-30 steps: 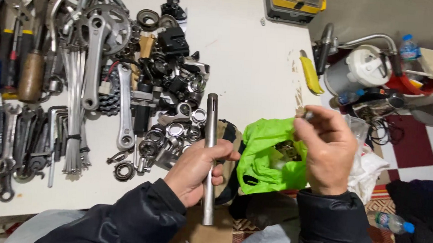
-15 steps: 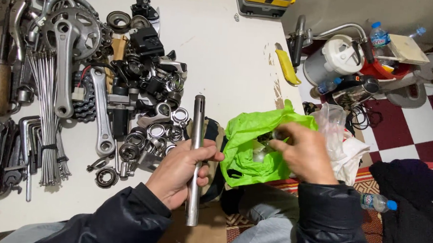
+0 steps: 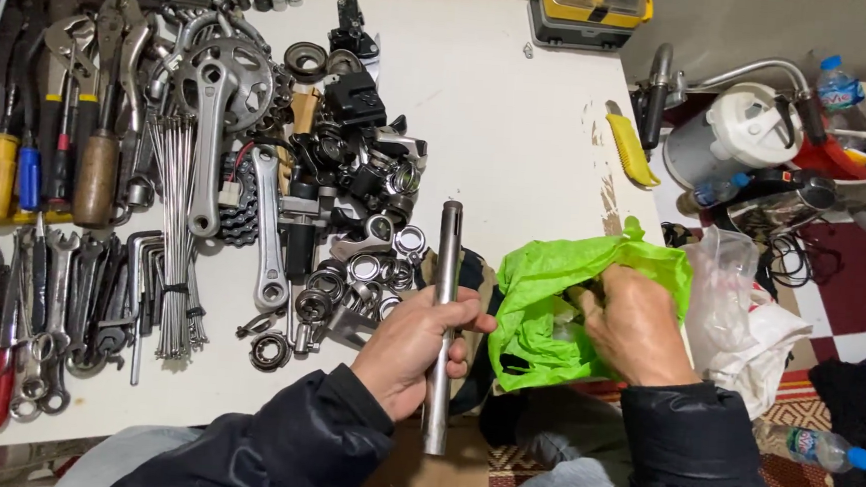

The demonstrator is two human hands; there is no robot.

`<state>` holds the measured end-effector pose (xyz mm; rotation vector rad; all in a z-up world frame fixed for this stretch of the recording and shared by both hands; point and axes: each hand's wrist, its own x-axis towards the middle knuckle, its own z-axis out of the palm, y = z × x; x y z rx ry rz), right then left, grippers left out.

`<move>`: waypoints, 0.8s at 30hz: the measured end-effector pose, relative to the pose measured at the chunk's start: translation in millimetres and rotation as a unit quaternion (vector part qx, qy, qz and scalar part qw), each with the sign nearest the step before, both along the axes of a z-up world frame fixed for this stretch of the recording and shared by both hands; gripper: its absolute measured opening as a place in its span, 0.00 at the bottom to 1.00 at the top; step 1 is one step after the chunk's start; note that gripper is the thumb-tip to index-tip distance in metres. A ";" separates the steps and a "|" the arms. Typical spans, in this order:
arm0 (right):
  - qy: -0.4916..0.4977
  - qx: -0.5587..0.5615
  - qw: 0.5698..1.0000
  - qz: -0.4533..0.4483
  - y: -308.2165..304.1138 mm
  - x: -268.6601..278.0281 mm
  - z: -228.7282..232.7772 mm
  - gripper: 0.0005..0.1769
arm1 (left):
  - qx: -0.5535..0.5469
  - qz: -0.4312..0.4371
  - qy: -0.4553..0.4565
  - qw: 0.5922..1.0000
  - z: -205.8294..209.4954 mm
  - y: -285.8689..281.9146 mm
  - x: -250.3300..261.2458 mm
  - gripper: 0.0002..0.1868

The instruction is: The person handles a metal tube and a bicycle crankset on a cluttered workbench. They wipe the crankset with a cloth to clean it.

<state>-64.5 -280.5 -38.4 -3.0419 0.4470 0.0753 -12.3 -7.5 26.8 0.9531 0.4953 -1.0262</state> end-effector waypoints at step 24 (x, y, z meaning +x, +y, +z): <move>-0.204 0.742 0.613 -0.182 170.4 -93.7 -13.0 0.28 | -0.062 -0.043 -0.250 0.965 -15.1 -11.8 -15.5 0.14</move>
